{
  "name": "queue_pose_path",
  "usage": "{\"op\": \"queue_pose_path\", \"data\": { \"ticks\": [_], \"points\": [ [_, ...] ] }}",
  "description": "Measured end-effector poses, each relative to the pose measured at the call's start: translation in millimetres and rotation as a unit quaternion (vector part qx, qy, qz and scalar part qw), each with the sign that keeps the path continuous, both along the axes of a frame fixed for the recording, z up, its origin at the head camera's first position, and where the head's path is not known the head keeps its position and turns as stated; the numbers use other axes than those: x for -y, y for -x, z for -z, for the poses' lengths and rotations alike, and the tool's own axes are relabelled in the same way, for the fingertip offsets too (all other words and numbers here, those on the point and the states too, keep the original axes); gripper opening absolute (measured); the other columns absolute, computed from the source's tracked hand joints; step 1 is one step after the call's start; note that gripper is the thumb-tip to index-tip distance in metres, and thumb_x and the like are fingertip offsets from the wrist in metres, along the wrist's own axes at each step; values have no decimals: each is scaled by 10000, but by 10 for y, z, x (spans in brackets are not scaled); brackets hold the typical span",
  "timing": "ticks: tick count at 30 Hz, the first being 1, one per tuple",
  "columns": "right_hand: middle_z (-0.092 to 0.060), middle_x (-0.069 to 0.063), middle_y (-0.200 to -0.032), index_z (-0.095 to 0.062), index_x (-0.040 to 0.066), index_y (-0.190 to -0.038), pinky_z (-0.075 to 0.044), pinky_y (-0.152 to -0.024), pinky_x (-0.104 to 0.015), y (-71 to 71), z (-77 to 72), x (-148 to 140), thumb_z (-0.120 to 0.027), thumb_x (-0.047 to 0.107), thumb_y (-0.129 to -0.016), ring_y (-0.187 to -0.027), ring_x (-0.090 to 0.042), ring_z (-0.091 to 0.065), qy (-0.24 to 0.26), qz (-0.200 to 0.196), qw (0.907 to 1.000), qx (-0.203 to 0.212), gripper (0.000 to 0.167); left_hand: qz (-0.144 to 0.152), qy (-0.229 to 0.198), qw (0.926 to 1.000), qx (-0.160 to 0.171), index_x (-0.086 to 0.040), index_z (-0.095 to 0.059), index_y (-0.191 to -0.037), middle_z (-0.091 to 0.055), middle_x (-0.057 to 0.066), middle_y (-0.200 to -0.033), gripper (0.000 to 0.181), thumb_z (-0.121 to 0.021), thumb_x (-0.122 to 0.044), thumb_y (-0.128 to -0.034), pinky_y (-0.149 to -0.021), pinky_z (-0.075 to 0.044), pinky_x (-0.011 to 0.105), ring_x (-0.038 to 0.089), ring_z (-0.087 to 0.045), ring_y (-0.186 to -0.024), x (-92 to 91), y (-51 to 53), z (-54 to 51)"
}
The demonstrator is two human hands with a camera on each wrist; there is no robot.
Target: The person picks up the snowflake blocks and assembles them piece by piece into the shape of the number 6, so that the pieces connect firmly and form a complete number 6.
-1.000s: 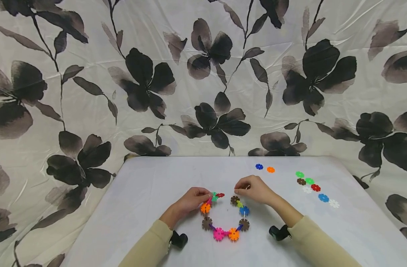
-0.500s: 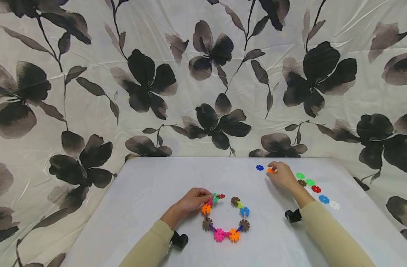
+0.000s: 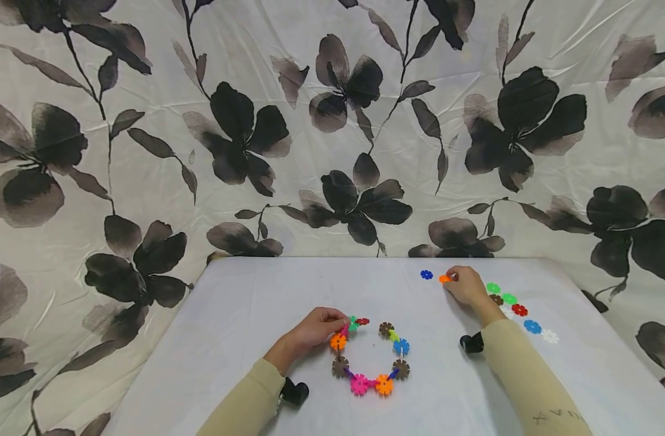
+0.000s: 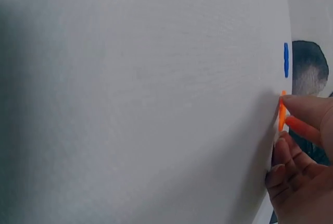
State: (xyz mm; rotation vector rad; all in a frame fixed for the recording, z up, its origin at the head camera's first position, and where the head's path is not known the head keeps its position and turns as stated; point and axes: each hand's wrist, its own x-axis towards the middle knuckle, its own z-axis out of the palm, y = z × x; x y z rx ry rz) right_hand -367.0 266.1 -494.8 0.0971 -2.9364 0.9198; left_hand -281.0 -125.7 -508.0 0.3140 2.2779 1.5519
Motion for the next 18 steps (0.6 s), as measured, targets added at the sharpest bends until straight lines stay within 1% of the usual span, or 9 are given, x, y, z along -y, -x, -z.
{"op": "queue_pose_path", "data": {
  "ticks": [5,9,12,14,16,18],
  "points": [
    [-598,-258,-1039,-596,-136,-1122,-472,-937,-528,-23,-30,5,-695,100,-946,-967,-383,-547,197,242,9992,263,311,6,-16,10000,-23,-5,-717,-1148,-668,25,-965,264,-620,-225,-1037,-809,-486,267,171,-553,-907,2,-12,-17],
    [-609,-253,-1041,-610,-129,-1122,-496,-930,-504,-69,-46,-7,-688,87,-957,-953,-367,-544,384,349,9978,410,282,-25,15,10000,14,-7,-717,-1153,-673,25,-972,268,-623,-229,-1036,-805,-484,262,167,-556,-900,2,-14,-25],
    [-620,-231,-996,-634,-116,-1100,-514,-858,-454,-104,-55,-30,-682,82,-964,-908,-345,-540,440,300,9977,408,246,-3,44,10000,38,-3,-715,-1161,-676,21,-974,273,-619,-227,-1037,-788,-482,249,154,-556,-881,0,-11,-28],
    [-623,-191,-956,-648,-95,-1091,-503,-793,-392,-122,-47,-46,-688,99,-965,-870,-307,-536,419,254,9981,371,235,17,52,10000,47,-3,-715,-1161,-673,18,-973,273,-618,-226,-1038,-783,-480,248,150,-554,-877,0,-13,-29],
    [-621,-166,-916,-654,-88,-1087,-489,-721,-342,-146,-51,-57,-694,104,-965,-819,-274,-537,486,186,9980,361,231,43,50,10000,-2,-3,-717,-1153,-670,18,-969,271,-618,-227,-1037,-786,-477,253,152,-552,-882,3,-13,-30],
    [-632,-144,-887,-663,-84,-1089,-482,-674,-304,-176,-64,-63,-703,107,-960,-771,-237,-551,559,100,9978,336,234,52,20,10000,-9,-8,-720,-1145,-663,21,-972,268,-621,-232,-1036,-800,-471,266,160,-548,-900,6,-14,-39]
  ]
}}
